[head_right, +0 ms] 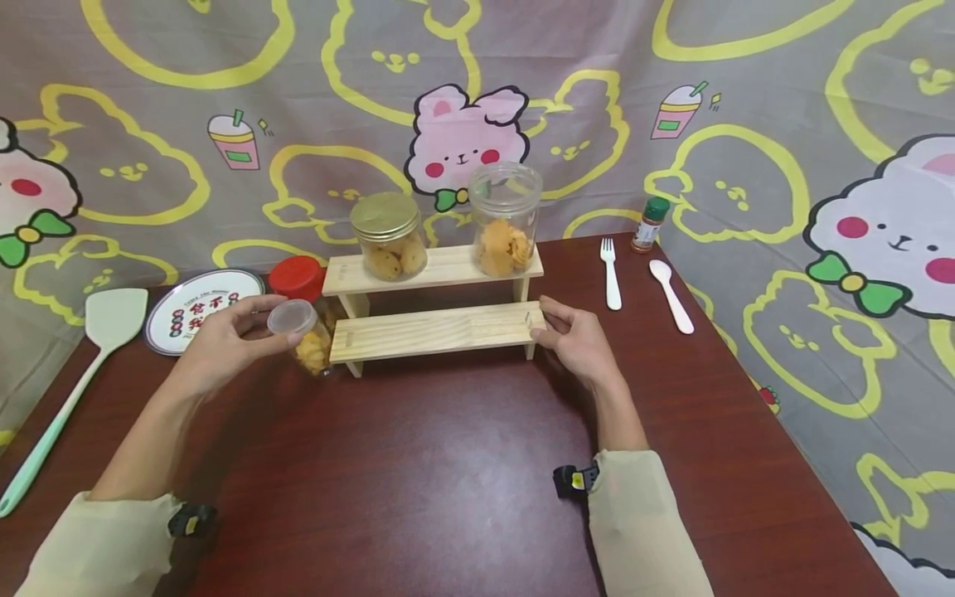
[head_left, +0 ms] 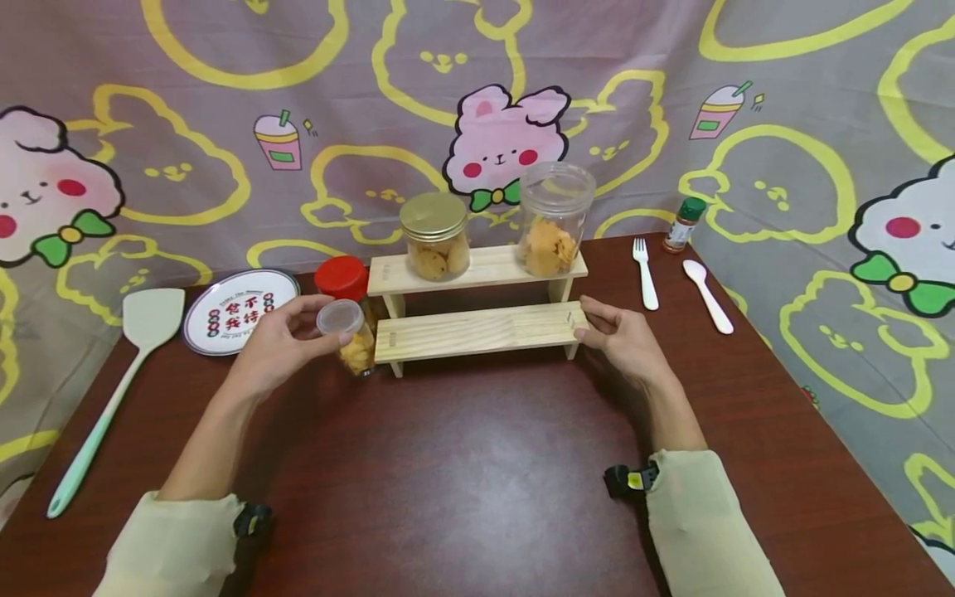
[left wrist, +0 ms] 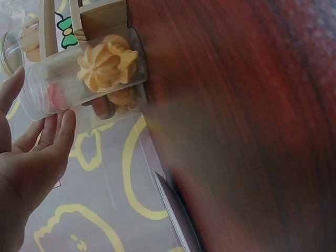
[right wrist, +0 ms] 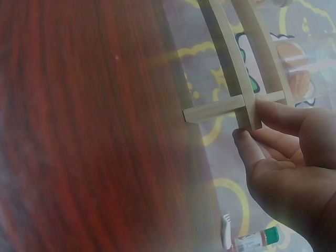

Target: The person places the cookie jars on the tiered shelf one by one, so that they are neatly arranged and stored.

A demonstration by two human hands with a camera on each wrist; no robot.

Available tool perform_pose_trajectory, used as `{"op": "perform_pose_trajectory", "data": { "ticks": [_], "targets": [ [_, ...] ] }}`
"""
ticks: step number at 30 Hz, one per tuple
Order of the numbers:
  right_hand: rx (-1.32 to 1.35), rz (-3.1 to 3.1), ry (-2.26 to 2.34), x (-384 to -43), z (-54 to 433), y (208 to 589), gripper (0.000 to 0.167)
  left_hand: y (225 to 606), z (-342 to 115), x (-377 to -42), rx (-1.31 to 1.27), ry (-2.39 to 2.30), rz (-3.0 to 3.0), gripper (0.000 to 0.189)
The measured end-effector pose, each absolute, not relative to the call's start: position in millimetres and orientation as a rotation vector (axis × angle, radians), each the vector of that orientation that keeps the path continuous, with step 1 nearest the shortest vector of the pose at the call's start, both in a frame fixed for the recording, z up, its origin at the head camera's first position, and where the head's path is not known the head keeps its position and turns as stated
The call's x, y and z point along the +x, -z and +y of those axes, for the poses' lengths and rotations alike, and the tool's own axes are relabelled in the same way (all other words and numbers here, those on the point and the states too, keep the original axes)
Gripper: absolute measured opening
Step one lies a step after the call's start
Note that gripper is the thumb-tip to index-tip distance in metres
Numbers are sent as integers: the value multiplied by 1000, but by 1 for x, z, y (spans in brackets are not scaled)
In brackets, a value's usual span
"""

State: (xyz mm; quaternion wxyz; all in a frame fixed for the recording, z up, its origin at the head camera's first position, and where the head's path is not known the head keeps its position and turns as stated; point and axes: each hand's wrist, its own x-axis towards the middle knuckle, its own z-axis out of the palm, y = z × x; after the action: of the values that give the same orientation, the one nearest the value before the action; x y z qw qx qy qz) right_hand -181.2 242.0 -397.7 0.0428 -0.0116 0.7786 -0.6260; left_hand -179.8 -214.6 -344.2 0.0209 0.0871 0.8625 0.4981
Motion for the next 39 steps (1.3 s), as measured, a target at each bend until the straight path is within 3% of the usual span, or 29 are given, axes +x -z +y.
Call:
{"op": "perform_pose_trajectory", "data": {
  "ticks": [24, 34, 39],
  "targets": [
    [-44, 2375, 1910, -179, 241, 395, 59, 320, -205, -175, 167, -1657, 2808, 61],
    [-44, 2380, 1906, -179, 241, 394, 59, 310, -184, -178, 278, -2052, 2563, 57],
    [-37, 2385, 1904, -179, 242, 394, 58, 307, -169, -181, 339, -2033, 2556, 57]
  ]
}}
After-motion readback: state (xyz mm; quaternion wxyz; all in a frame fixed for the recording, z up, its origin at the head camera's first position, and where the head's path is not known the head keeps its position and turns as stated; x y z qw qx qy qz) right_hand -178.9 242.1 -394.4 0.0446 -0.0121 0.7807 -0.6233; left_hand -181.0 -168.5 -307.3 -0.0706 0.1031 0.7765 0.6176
